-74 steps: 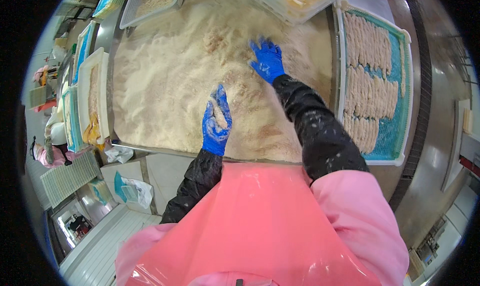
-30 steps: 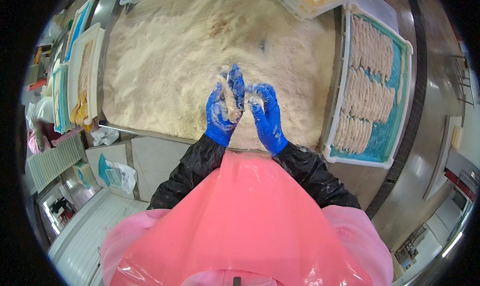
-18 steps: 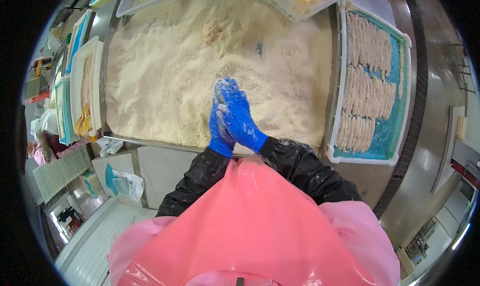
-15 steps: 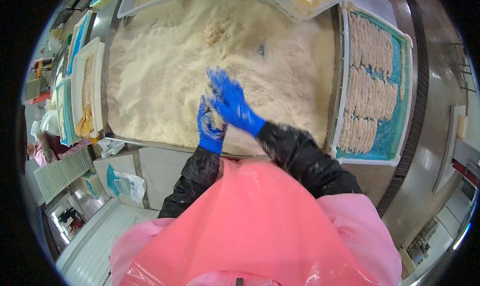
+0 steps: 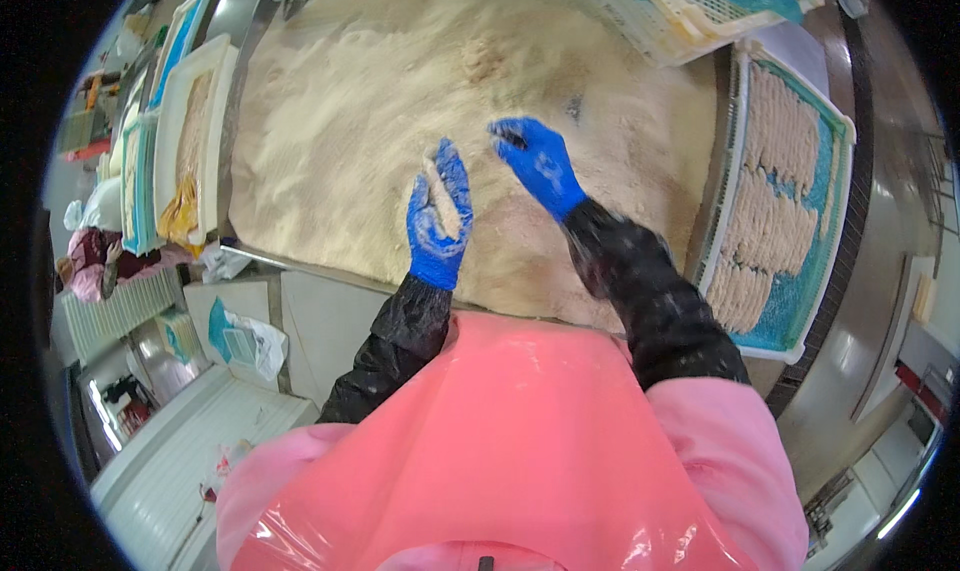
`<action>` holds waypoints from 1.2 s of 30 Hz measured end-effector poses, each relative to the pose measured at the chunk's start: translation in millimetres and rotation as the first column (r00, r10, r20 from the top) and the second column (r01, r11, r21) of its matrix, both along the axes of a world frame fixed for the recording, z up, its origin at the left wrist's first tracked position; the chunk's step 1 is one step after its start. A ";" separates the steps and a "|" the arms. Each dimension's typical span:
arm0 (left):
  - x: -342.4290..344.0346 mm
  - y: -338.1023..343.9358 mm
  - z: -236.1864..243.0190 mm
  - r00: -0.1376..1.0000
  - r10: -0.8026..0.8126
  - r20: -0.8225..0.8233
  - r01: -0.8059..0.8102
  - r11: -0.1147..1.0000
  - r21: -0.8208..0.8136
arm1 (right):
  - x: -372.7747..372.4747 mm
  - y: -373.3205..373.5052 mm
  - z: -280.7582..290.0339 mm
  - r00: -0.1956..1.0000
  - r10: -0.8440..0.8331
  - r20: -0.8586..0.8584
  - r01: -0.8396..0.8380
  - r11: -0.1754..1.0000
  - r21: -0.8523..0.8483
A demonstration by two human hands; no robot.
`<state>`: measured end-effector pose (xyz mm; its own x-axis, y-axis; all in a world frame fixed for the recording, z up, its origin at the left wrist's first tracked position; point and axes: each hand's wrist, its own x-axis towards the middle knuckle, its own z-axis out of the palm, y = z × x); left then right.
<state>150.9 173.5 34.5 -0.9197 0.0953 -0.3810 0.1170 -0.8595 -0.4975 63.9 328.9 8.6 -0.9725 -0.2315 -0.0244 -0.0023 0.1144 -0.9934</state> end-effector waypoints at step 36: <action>29.9 201.3 64.3 0.958 -0.286 0.002 0.092 0.303 -0.948 | 108.4 105.3 107.7 0.987 -0.157 -0.018 0.101 0.712 -0.695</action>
